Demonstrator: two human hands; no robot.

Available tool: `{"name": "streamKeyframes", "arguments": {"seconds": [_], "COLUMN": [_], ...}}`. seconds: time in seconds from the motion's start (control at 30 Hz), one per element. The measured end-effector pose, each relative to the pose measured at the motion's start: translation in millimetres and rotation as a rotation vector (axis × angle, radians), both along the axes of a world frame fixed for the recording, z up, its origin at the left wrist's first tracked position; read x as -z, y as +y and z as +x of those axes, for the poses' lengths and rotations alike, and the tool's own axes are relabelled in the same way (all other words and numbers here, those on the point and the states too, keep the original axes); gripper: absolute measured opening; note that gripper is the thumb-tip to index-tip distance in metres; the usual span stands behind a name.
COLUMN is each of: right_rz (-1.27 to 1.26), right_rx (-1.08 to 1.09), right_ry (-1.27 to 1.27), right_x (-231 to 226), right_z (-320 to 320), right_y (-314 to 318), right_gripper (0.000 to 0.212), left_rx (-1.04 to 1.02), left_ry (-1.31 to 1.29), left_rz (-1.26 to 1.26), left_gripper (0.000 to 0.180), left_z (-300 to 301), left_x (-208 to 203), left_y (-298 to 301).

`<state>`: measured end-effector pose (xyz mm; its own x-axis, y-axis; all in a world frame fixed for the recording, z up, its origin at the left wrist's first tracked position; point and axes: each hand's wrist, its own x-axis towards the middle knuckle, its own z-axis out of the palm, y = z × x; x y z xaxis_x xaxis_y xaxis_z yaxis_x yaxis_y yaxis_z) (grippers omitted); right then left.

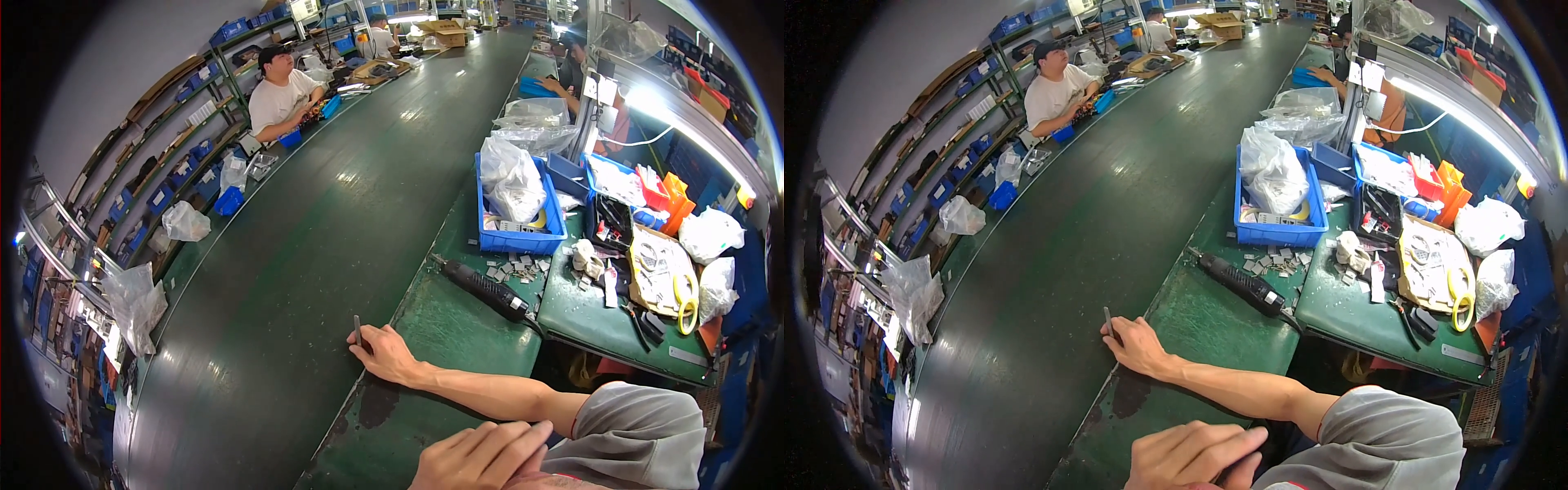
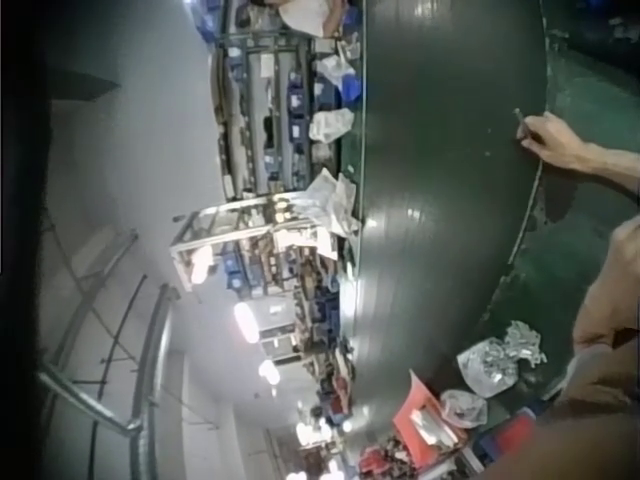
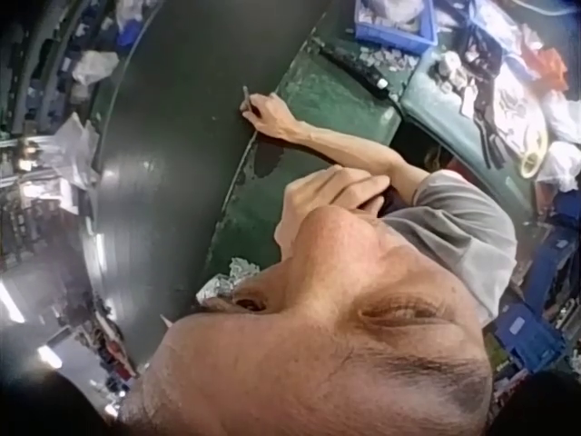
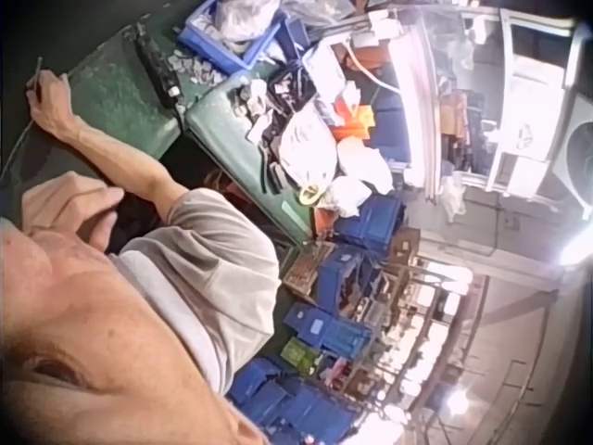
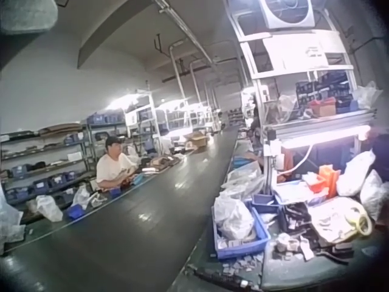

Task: Assembling electronic components by placing circuit boards into housings and securing them with an electric screwdriver.

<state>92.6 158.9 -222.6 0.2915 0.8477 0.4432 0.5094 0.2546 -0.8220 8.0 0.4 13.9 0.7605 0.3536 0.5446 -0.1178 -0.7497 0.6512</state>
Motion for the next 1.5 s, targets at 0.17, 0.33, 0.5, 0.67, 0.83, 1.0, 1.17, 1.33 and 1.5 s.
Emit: {"name": "streamKeyframes", "arguments": {"seconds": [0.17, 0.33, 0.5, 0.67, 0.83, 1.0, 1.17, 1.33, 1.5], "right_rz": [-0.056, -0.030, -0.031, 0.106, 0.113, 0.022, 0.033, 0.031, 0.074], "right_rx": [-0.060, -0.077, -0.049, -0.018, -0.035, -0.100, -0.029, -0.060, -0.075], "right_ry": [0.032, 0.045, 0.029, 0.060, 0.044, 0.095, 0.014, 0.038, 0.157], "right_x": [-7, -2, 2, -10, -7, -5, -2, 5, -12], "right_z": [-2, -2, -2, -6, -6, -7, -7, -5, -5], "right_y": [-7, -4, -2, -5, -4, -6, -6, -3, -5], "right_gripper": [0.022, 0.020, 0.021, 0.020, 0.020, 0.019, 0.018, 0.018, 0.018], "left_rx": [-0.126, -0.130, -0.137, -0.145, -0.148, -0.147, -0.144, -0.139, -0.140], "left_ry": [0.045, 0.097, 0.135, 0.156, 0.161, 0.164, 0.163, 0.173, 0.164], "left_rz": [0.026, 0.017, 0.026, 0.029, 0.034, 0.029, 0.015, 0.014, 0.027], "left_gripper": [0.021, 0.018, 0.017, 0.016, 0.016, 0.016, 0.016, 0.017, 0.017], "left_z": [10, 14, 16, 16, 16, 14, 15, 16, 14], "left_x": [11, 14, 19, 21, 22, 24, 22, 23, 23], "left_y": [4, 5, 5, 6, 5, 4, 2, 2, 5]}}
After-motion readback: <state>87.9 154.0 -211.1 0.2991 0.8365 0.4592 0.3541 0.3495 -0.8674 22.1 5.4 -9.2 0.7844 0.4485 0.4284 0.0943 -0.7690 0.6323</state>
